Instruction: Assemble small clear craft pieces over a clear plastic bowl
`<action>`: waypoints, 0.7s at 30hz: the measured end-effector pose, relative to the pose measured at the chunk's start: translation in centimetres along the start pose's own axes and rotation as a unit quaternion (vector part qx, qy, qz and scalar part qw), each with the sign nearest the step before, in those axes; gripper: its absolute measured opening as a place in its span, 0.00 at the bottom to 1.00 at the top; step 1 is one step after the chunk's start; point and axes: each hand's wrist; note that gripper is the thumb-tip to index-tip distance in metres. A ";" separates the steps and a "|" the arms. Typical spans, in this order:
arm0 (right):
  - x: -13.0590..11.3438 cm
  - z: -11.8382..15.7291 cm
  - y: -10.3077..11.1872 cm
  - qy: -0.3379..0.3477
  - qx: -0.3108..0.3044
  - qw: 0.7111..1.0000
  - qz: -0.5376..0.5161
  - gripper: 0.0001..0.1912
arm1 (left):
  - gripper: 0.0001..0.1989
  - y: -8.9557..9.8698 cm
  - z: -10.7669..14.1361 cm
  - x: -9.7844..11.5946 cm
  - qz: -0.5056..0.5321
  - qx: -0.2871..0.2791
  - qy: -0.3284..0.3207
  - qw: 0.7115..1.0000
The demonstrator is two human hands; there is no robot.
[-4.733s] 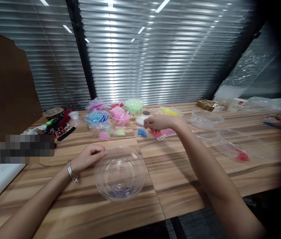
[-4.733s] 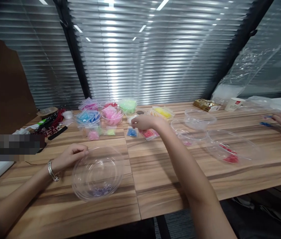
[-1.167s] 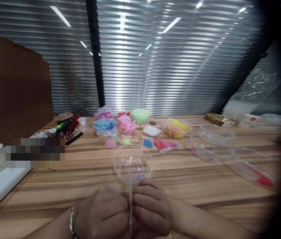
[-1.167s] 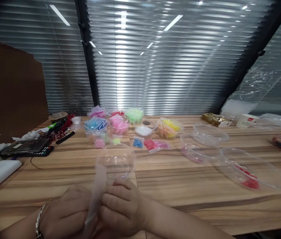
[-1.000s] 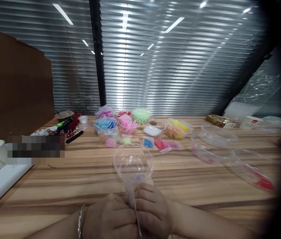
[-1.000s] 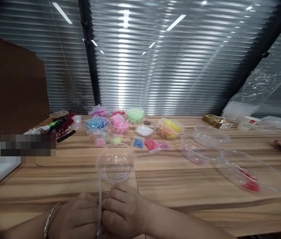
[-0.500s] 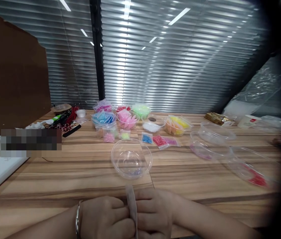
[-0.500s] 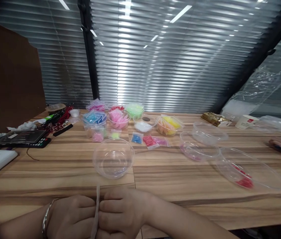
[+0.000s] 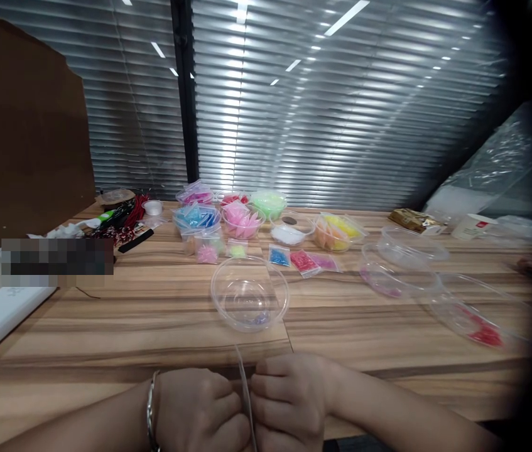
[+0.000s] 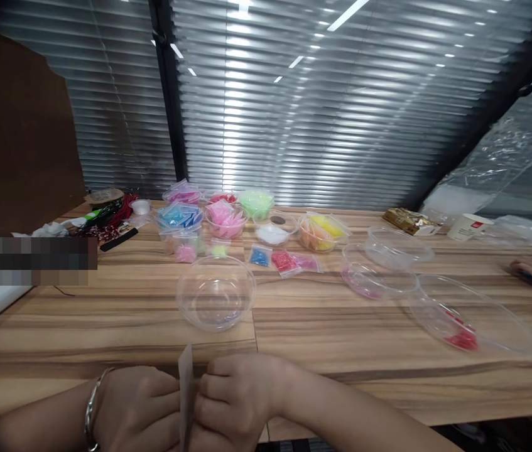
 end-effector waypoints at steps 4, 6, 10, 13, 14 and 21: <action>-0.3 -0.5 -0.2 -0.045 0.005 0.999 -0.023 0.17 | 0.18 1.3 -1.2 0.1 -0.001 0.016 0.018 1.000; -0.5 -0.4 -0.3 -0.046 0.024 0.998 -0.034 0.19 | 0.21 1.6 -1.5 0.2 -0.013 0.034 0.012 0.999; -0.5 -0.3 -0.3 -0.032 0.037 0.998 -0.030 0.23 | 0.20 1.5 -1.2 0.5 -0.012 0.005 -0.002 1.000; -0.3 -0.3 0.2 -0.044 0.009 0.999 -0.015 0.24 | 0.19 1.2 -0.7 0.8 0.002 -0.026 0.024 0.999; -0.2 -0.4 0.4 -0.041 0.002 0.999 -0.010 0.24 | 0.19 1.2 -0.6 0.8 0.010 -0.030 0.028 0.999; -0.7 -0.2 0.7 -0.053 -0.037 0.997 0.035 0.17 | 0.18 1.3 -1.3 0.3 0.038 0.008 0.007 0.999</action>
Point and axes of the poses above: each hand's wrist, its own z-axis away from the middle knuckle, its own y-axis out of the back of the hand, x = y × z, and after that the axes turned 1 degree about z, right-handed
